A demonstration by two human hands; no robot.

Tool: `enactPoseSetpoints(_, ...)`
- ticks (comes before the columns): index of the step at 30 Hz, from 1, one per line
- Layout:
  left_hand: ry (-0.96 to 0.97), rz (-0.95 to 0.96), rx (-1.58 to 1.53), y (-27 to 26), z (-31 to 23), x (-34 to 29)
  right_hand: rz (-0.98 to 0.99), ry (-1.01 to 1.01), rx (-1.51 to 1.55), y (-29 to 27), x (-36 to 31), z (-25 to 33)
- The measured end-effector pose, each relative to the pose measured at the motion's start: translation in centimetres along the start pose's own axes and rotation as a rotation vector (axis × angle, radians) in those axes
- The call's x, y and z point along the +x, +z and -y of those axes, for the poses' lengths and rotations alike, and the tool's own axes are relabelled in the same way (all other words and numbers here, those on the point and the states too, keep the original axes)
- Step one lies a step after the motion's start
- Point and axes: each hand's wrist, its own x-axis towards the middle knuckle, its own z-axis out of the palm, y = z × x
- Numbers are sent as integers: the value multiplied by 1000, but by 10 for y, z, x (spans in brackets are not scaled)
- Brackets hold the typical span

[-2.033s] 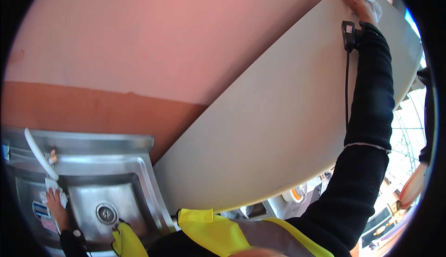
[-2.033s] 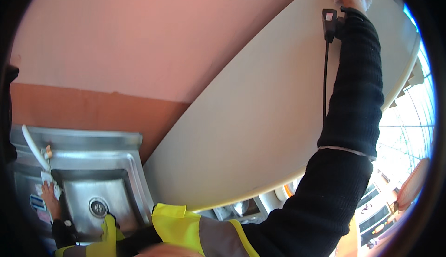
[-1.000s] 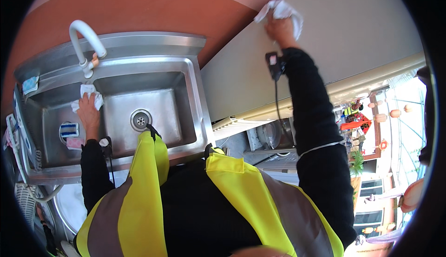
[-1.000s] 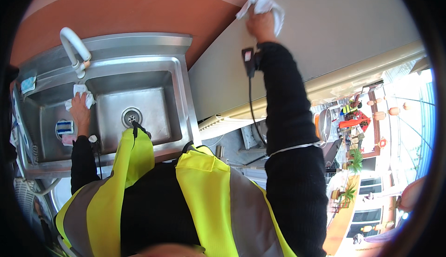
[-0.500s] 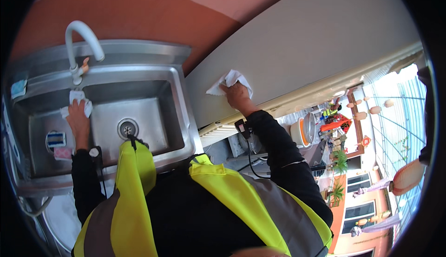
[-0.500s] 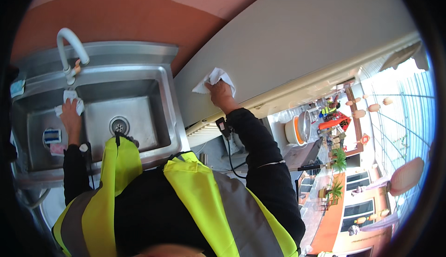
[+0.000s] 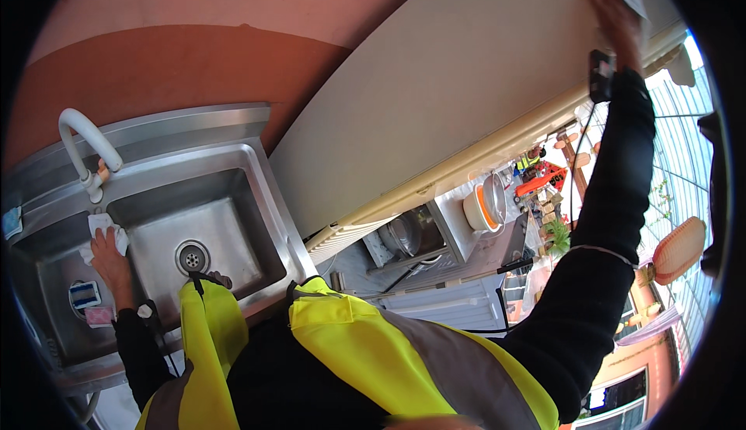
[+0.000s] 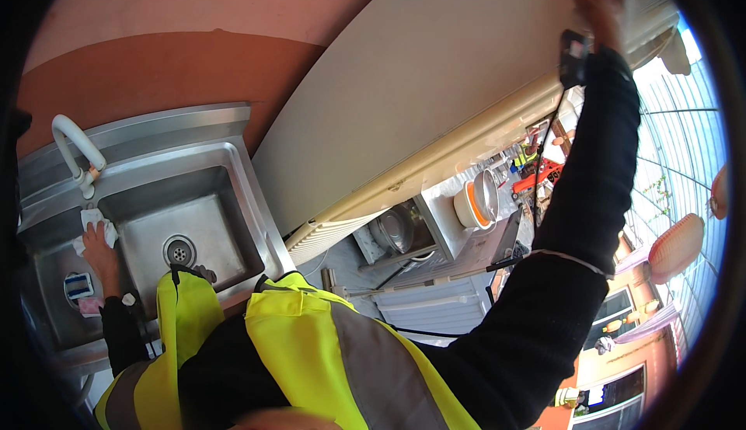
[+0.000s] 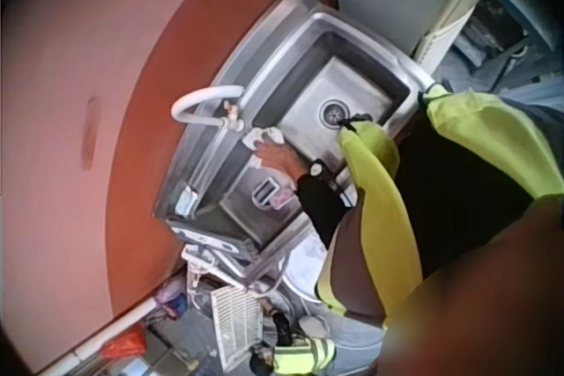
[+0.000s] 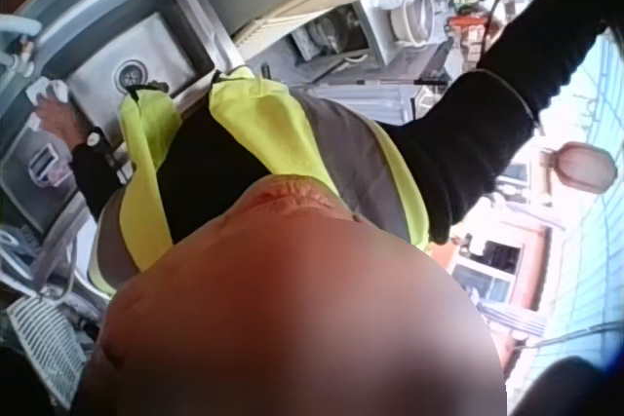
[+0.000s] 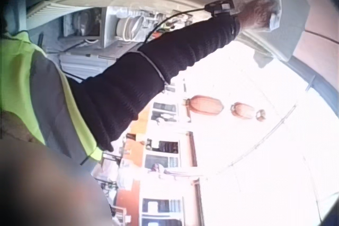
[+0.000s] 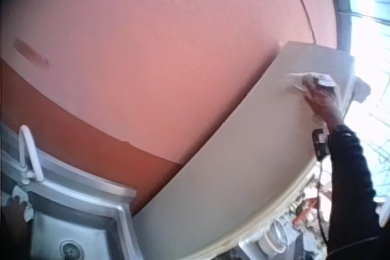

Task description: The person wipes the exterior of a large beige appliance with a white cloth, moving from the top vents down the front and sides. They also wipe the adjacent stainless steel sink and countertop. The person repeatedly folds and repositions the cloth while cleaning.

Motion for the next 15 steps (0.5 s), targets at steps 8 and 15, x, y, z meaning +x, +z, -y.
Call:
enactPoseSetpoints(8, 25, -22, 47, -16, -7, 2, 34, 10, -170, -68, -27, 86)
enactPoseSetpoints(15, 20, 9, 74, -28, -13, 6, 335, 15, 491, -163, -101, 310)
